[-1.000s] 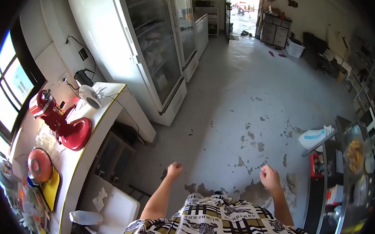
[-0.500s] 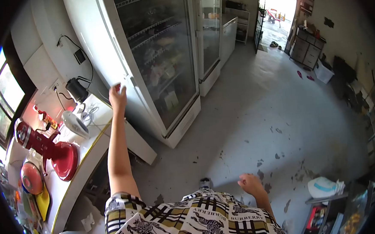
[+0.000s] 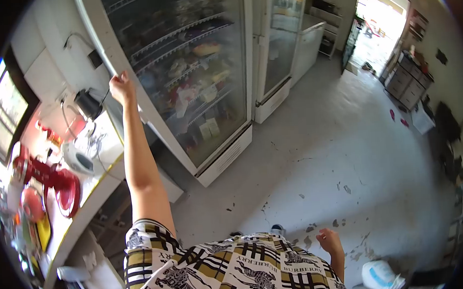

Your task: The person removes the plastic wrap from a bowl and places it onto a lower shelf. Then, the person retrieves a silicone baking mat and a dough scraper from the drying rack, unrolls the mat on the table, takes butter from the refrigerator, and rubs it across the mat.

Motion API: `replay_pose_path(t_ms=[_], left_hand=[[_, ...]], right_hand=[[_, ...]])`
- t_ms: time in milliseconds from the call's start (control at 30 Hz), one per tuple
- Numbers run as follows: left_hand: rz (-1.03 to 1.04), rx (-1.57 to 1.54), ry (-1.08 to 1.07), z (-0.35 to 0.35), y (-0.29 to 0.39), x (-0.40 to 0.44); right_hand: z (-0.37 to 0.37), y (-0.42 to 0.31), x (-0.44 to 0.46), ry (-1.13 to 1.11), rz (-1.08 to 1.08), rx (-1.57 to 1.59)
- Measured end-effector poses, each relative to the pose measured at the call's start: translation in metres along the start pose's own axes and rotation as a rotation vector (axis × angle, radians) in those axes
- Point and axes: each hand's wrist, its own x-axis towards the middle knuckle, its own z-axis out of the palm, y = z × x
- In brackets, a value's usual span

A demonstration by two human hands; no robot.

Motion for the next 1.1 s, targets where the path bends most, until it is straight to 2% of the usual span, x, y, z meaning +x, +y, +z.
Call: replay_pose_path(t_ms=[67, 167, 233, 300, 500, 567, 633, 700, 767, 833, 867, 900, 933, 1000, 1100], left_hand=[[-0.036, -0.019, -0.08, -0.007, 0.003, 0.003], [-0.022, 0.001, -0.034, -0.01, 0.003, 0.002], [0.01, 0.072, -0.055, 0.003, -0.013, 0.01], [-0.005, 0.076, -0.022, 0.002, -0.008, 0.005], [0.023, 0.03, 0.102, -0.031, 0.038, -0.051], [0.059, 0.061, 0.074, -0.047, 0.05, -0.075], [0.0, 0.045, 0.026, -0.063, 0.078, -0.104], [-0.035, -0.036, -0.001, -0.073, 0.101, -0.133], [0.028, -0.264, -0.046, -0.079, 0.109, -0.161], [0.173, -0.411, -0.076, -0.091, 0.123, -0.186], [0.008, -0.691, -0.062, -0.092, 0.129, -0.2], [-0.003, -0.812, 0.016, -0.085, 0.127, -0.209], [-0.047, -0.738, -0.052, -0.082, 0.126, -0.214], [-0.136, -0.528, -0.246, -0.071, 0.117, -0.222], [-0.157, -0.242, -0.503, -0.029, 0.06, -0.228]], right_hand=[[-0.021, 0.014, 0.037, -0.006, -0.134, -0.116], [-0.063, -0.005, 0.08, -0.017, -0.21, -0.07], [-0.073, -0.016, 0.108, -0.003, -0.25, -0.112], [-0.073, -0.025, 0.131, -0.036, -0.376, -0.136], [-0.032, -0.08, 0.159, -0.415, -0.582, -0.076], [-0.019, -0.098, 0.159, -0.482, -0.694, -0.073], [-0.012, -0.114, 0.159, -0.558, -0.763, -0.049], [-0.016, -0.13, 0.159, -0.64, -0.829, -0.019], [-0.027, -0.148, 0.158, -0.64, -0.918, -0.006], [-0.027, -0.155, 0.164, -0.656, -0.882, -0.041], [-0.026, -0.158, 0.169, -0.591, -0.881, 0.058], [-0.025, -0.163, 0.173, -0.525, -0.878, 0.159], [-0.025, -0.168, 0.178, -0.533, -0.884, 0.156], [-0.022, -0.176, 0.185, -0.686, -0.611, 0.589], [-0.015, -0.173, 0.196, -0.669, -0.573, 0.618]])
